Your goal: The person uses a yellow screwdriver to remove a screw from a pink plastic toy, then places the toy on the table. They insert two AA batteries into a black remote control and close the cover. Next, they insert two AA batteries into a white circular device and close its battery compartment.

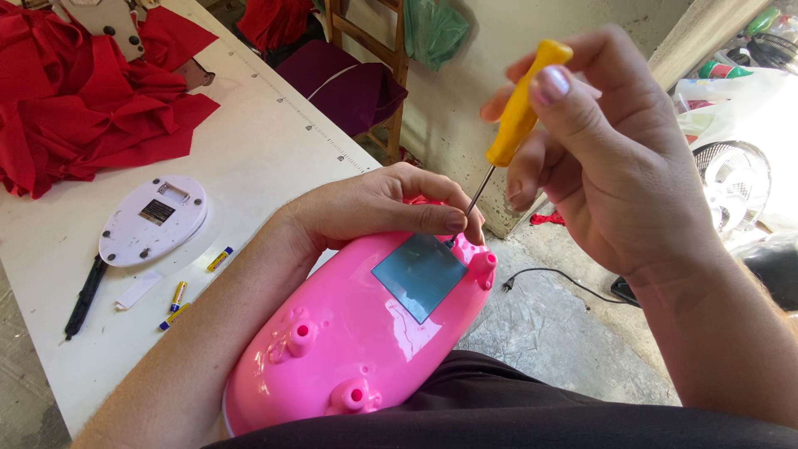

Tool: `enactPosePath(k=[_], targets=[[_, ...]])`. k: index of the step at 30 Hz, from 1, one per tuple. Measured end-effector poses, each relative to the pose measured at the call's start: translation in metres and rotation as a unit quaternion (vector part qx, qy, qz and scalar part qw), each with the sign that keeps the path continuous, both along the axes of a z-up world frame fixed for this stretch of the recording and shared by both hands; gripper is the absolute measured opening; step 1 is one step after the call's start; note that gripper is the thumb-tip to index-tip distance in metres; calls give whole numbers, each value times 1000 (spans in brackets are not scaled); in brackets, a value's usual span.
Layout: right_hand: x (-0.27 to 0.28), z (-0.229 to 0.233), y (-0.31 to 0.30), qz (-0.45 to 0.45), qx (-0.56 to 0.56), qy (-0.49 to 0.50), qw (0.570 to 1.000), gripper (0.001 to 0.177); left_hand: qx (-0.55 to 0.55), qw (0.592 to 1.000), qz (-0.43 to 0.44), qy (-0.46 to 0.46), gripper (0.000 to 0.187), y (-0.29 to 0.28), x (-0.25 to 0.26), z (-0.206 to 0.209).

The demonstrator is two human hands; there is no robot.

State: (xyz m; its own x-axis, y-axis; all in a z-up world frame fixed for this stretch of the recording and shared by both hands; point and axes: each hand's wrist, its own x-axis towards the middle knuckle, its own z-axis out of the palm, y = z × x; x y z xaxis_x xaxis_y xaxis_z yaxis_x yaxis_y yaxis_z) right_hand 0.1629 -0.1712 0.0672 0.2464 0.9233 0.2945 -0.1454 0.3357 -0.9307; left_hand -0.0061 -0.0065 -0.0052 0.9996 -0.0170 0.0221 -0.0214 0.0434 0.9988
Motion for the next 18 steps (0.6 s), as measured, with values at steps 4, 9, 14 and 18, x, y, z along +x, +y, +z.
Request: enactPosePath(k=[4,9,14,18], targets=[[4,-2,3,-14,10,-69,997,15,31,1000,5,1,34,-2,0,1],[2,5,-4,26,4,68,997,22,45,999,-1,-19,36,1,1,3],[6,2,-3,-15,-5,-62,998,21,45,999,-8,11,33,-2,2,4],[9,-5,-2,67,50,-11,996,21,54,999,-6,-3,33,-1,2,5]])
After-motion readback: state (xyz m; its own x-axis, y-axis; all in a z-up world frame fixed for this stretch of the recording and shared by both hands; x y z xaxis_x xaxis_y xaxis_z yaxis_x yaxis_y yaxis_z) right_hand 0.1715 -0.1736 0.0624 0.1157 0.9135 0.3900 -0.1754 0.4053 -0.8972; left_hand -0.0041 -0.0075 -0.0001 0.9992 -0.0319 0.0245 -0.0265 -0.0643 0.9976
